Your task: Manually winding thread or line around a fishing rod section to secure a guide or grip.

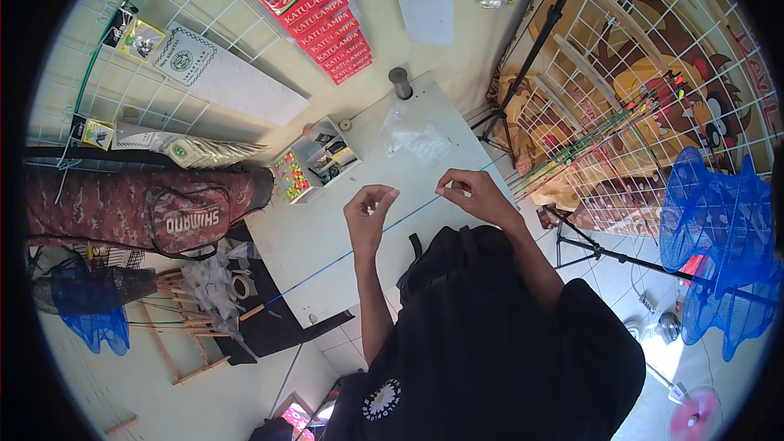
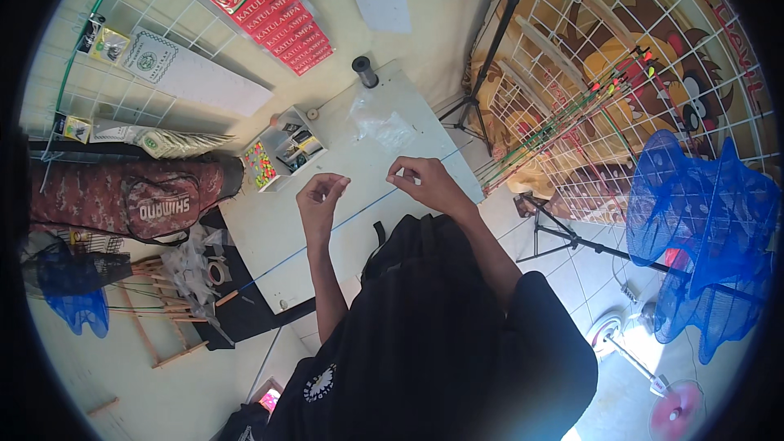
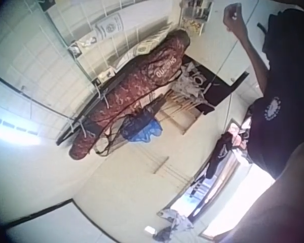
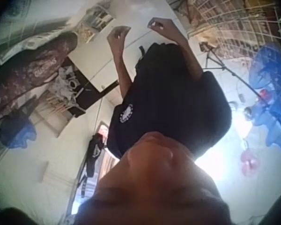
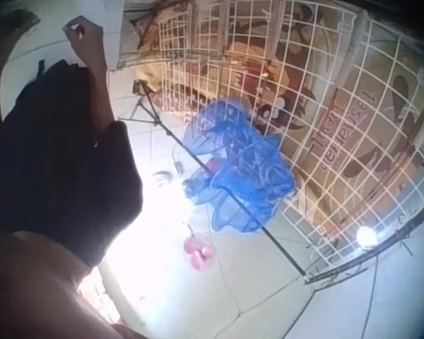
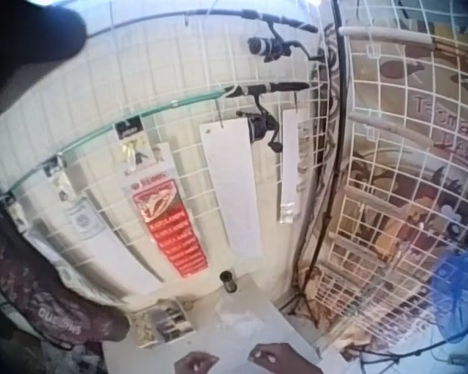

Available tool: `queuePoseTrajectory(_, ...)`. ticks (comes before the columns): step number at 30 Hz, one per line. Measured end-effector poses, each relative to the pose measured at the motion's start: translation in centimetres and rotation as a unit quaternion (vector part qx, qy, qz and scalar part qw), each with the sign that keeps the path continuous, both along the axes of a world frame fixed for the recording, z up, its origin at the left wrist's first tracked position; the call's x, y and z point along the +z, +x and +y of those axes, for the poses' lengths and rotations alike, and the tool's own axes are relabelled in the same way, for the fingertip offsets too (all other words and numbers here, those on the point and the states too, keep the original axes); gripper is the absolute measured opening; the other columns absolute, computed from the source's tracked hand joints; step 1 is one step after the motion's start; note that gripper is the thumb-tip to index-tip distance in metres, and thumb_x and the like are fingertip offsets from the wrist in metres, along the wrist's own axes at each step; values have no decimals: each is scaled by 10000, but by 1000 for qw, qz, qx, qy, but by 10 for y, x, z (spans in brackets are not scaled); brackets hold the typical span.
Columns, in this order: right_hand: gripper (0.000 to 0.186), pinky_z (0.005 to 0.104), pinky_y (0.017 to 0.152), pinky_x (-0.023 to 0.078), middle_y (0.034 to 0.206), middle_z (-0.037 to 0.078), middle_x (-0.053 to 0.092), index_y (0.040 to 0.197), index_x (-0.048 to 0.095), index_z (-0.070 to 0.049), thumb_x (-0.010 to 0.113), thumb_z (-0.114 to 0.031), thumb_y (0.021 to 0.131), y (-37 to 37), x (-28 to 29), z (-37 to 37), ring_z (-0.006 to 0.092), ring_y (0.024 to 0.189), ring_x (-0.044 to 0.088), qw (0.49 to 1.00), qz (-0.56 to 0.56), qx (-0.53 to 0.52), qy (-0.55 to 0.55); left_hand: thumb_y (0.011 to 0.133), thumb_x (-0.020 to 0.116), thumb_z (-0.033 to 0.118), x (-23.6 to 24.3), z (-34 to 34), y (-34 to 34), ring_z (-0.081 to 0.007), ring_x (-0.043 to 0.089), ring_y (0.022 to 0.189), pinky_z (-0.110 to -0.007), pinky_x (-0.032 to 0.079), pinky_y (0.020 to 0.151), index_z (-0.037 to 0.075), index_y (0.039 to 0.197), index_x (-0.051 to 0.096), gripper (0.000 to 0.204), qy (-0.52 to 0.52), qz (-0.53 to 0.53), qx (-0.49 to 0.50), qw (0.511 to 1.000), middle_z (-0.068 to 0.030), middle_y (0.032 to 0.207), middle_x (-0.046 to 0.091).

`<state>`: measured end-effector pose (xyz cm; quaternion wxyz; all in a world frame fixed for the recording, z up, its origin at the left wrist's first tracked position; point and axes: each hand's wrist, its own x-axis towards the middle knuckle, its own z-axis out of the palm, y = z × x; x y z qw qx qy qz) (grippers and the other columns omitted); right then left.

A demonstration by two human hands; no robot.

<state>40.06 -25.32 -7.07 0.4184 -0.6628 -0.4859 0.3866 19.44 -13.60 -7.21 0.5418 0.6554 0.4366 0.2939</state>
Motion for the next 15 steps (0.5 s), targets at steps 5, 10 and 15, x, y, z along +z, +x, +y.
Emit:
queuePoseTrajectory(5, 291, 279, 726, 447, 796, 42, 669, 1129, 584, -38, 644, -235, 924, -4, -9, 1, 100, 722, 579, 976, -74, -31, 204, 801, 756, 92, -1, -17, 29, -41, 496, 677, -229, 365, 606, 45, 848, 678, 102, 36, 0, -135, 990, 11, 815, 626)
queuePoseTrajectory(10, 255, 244, 692, 418, 801, 22, 651, 1030, 592, -28, 641, -256, 928, 6, -14, -4, 65, 745, 561, 953, 296, 55, -23, 837, 731, 99, -15, -19, 41, -67, 476, 699, -245, 378, 649, 40, 873, 631, 121, -43, -69, -129, 988, 4, 901, 519)
queuePoseTrajectory(15, 150, 204, 595, 366, 705, -37, 556, 901, 617, -37, 632, -185, 922, 24, -28, -21, 26, 672, 487, 984, 178, -20, -18, 840, 726, 118, -39, -15, 48, -88, 499, 741, -252, 402, 684, 44, 912, 632, 140, -119, -131, -101, 979, -14, 878, 540)
